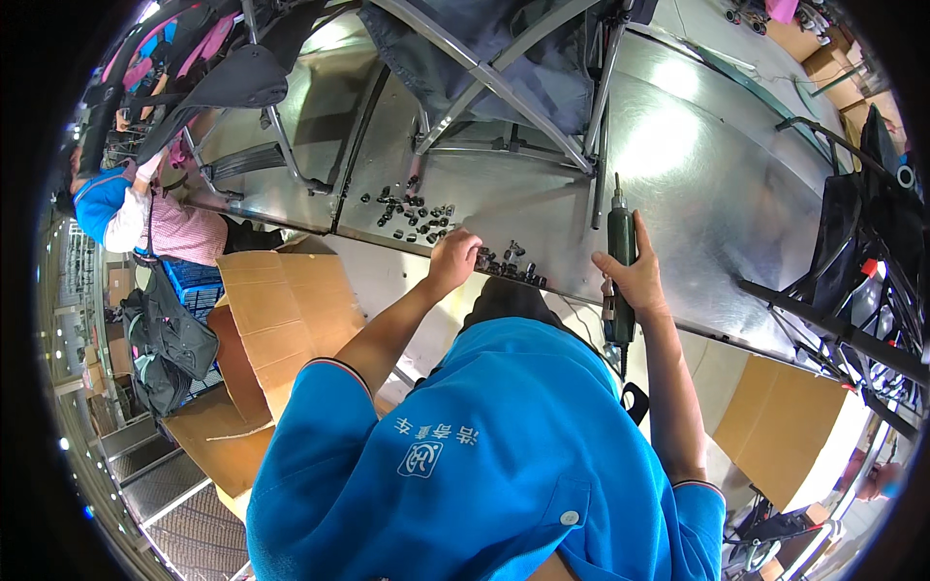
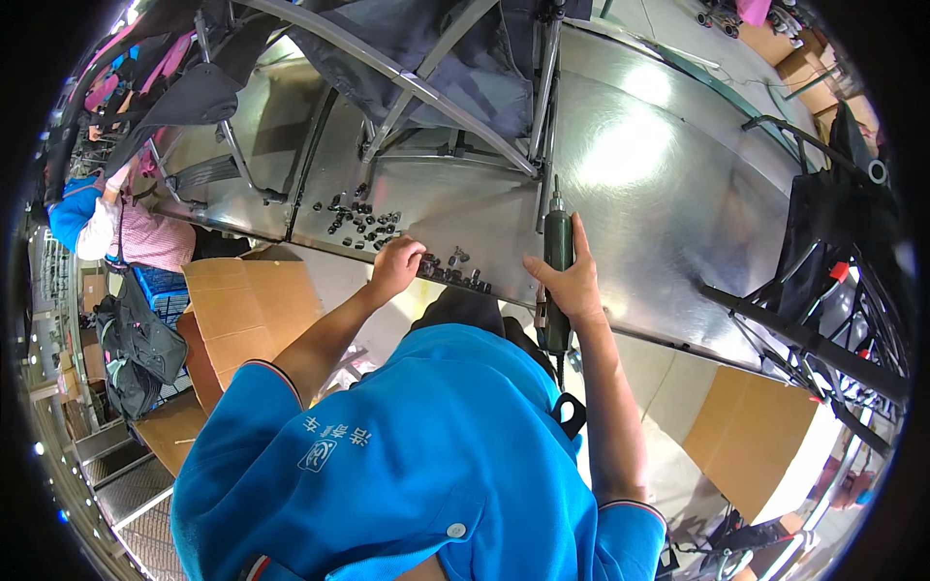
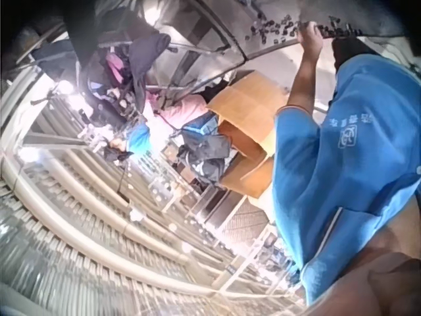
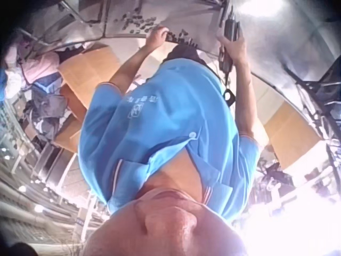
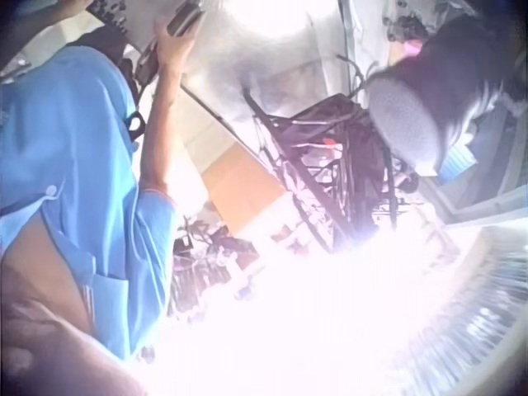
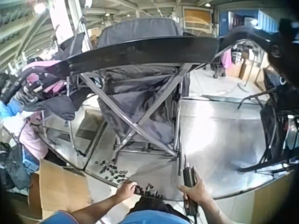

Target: The person uses a corded electric screwdriver to attach and tighten screws on the frame of a stroller. They repeatedly pick up screws from the table, position them into holes on the stroller frame, and drive them in with the tool. The person adjusts the stroller's position on the table to access different attachment points.

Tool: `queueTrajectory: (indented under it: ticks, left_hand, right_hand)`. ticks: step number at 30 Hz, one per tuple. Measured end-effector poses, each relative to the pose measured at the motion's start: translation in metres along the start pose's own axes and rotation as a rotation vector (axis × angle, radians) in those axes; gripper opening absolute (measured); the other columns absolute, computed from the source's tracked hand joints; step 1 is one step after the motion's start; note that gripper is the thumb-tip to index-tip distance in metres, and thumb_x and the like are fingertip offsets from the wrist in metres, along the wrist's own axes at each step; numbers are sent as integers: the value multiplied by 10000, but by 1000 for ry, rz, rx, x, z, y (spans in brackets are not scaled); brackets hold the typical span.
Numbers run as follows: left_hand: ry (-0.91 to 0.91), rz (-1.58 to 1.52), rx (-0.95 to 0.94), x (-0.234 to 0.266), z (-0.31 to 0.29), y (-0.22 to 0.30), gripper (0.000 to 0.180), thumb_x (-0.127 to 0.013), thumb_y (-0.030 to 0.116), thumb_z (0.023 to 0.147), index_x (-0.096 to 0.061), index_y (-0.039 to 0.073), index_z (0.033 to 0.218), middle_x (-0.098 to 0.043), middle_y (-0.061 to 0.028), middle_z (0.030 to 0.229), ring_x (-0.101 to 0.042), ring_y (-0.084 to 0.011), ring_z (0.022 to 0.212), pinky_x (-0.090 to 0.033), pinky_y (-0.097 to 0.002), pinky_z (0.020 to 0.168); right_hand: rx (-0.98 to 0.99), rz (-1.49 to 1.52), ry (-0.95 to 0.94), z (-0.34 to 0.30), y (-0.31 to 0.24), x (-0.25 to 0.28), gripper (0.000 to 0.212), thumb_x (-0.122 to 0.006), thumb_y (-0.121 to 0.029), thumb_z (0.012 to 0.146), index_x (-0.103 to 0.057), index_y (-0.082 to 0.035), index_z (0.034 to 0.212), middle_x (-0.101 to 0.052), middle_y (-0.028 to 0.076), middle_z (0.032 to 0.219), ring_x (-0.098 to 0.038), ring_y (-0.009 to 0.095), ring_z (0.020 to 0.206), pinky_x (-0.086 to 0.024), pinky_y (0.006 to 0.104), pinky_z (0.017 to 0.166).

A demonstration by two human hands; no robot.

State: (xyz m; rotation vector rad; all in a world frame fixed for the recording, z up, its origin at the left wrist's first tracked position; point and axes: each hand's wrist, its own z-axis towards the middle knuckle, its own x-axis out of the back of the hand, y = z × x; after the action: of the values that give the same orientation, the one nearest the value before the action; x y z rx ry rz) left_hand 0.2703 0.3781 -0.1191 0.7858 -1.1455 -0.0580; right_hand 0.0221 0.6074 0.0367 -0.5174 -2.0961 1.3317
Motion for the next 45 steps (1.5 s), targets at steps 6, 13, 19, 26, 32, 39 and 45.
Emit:
queueTrajectory:
  ticks: [6, 13, 19, 26, 32, 39, 45]
  left_hand:
    - [-52, 89, -79, -22, -1, -4, 43, -647, 73, 812, -641, 67, 854, -598, -92, 793, -615, -281, 753, -497, -410, 663]
    - [0, -958, 1059, -22, 1, 16, 227, -706, 298, 807, -632, 84, 797, -614, -2, 716, -560, -149, 603, -444, -355, 527]
    - [173, -841, 572, 42, 68, 94, 148, -758, 81, 803, -686, -9, 897, -696, -72, 775, -643, -134, 681, -519, -276, 621]
    - [225, -1309, 488, 87, 93, 142, 119, -734, 89, 856, -695, -18, 887, -691, -98, 798, -664, -147, 686, -557, -257, 589]
    - [114, -1357, 442, 79, 107, 126, 172, -733, 129, 870, -692, -9, 964, -697, -92, 840, -684, -153, 726, -588, -267, 648]
    - [64, -1436, 440, 132, 116, 84, 236, -733, 104, 861, -676, -20, 1054, -697, -106, 907, -691, -177, 803, -598, -305, 740]
    - [99, -1518, 326, 167, 127, 29, 242, -715, 81, 869, -664, -26, 1080, -691, -100, 956, -671, -156, 861, -573, -292, 784]
  right_hand:
    - [-20, -2, -5, -29, 1, -3, 991, -823, -203, 714, -259, -15, 1507, -637, 89, 898, -588, 147, 741, -506, 285, 685]
    - [74, 124, -43, -50, 30, -2, 975, -777, -55, 700, -233, -12, 1509, -585, 121, 1128, -585, 167, 843, -525, 307, 743]
    - [47, 180, -237, -73, -34, -28, 1032, -723, 39, 691, -161, -113, 1543, -575, 82, 736, -553, 162, 489, -475, 312, 442]
    - [339, 123, -341, -52, -13, -62, 1077, -786, -17, 656, -182, -117, 1543, -603, 81, 941, -575, 169, 547, -491, 288, 470]
    - [190, 6, -252, -83, -72, -79, 1052, -657, 115, 688, -97, -109, 1551, -571, 99, 752, -560, 185, 464, -483, 306, 421]
    - [827, -195, -62, -65, -105, -145, 494, -760, -237, 812, -514, 6, 1165, -613, 157, 796, -616, 235, 629, -513, 348, 497]
    - [323, 119, -213, -39, -117, -199, 1217, -933, -209, 606, -166, -87, 1543, -567, 31, 1077, -550, 117, 655, -473, 235, 534]
